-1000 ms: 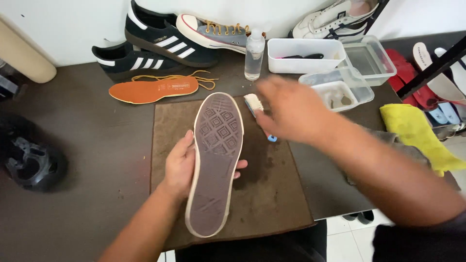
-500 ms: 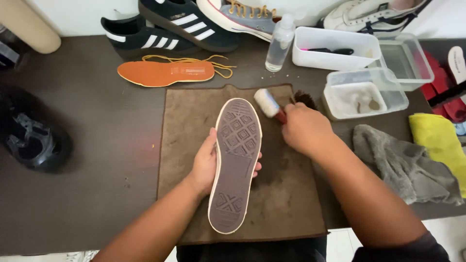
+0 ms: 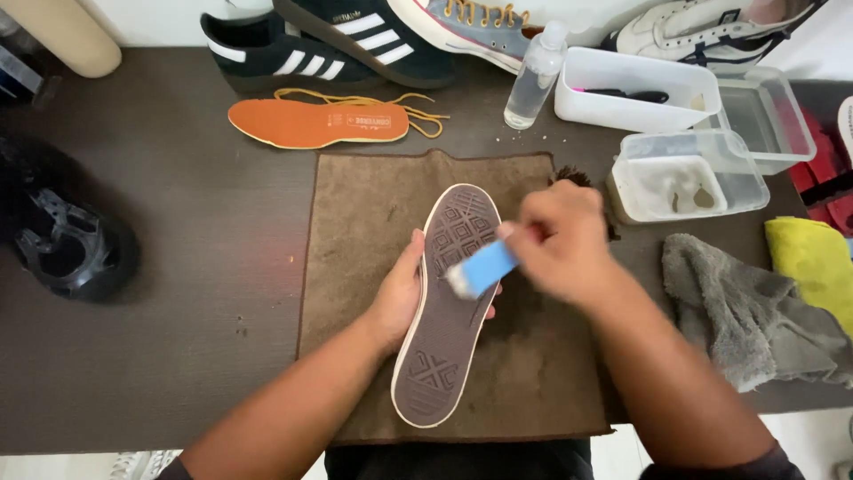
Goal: The person cleans the sole of a sneaker by wiping it with a cloth, scrubbing it with a brush, and wiping it again. They then scrub the white rubber toe cap of the sneaker with the brush.
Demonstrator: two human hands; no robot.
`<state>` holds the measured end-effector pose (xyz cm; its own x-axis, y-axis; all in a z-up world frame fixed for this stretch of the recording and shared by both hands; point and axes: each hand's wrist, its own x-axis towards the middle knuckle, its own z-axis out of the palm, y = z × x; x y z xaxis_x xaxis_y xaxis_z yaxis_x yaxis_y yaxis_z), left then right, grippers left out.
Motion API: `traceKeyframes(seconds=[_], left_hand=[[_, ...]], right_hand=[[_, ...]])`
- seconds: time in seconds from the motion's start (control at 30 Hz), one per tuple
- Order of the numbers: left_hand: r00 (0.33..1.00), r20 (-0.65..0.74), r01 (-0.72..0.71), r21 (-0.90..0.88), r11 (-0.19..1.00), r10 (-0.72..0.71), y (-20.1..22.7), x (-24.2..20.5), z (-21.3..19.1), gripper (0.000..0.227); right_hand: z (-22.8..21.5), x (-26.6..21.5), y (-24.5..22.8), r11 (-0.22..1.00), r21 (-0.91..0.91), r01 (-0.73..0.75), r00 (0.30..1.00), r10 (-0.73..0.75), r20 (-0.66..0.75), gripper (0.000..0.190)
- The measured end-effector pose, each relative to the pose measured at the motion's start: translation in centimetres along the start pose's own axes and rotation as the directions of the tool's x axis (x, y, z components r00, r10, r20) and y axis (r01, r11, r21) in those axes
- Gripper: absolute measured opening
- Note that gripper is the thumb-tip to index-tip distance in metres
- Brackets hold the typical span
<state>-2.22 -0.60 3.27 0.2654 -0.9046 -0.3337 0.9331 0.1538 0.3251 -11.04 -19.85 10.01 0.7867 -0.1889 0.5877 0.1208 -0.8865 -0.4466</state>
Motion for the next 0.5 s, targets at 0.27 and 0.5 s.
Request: traceKeyframes(seconds=[0.27, 0.5], left_hand=[[0.99, -0.131, 0.079, 0.158, 0.984, -0.059, 0.1, -0.6, -1.2, 0.068], [0.991, -0.035, 0.137, 0.348, 0.928, -0.133, 0.2, 2.3, -4.6, 0.083]], right_hand=[[2.1, 0.1, 2.1, 0.951, 0.158, 0.266, 0.963, -0.256, -0.081, 0.028], [2.4, 0.3, 1.5, 0.814, 0.413, 0.409, 0.902, -0.429, -0.048, 0.019]])
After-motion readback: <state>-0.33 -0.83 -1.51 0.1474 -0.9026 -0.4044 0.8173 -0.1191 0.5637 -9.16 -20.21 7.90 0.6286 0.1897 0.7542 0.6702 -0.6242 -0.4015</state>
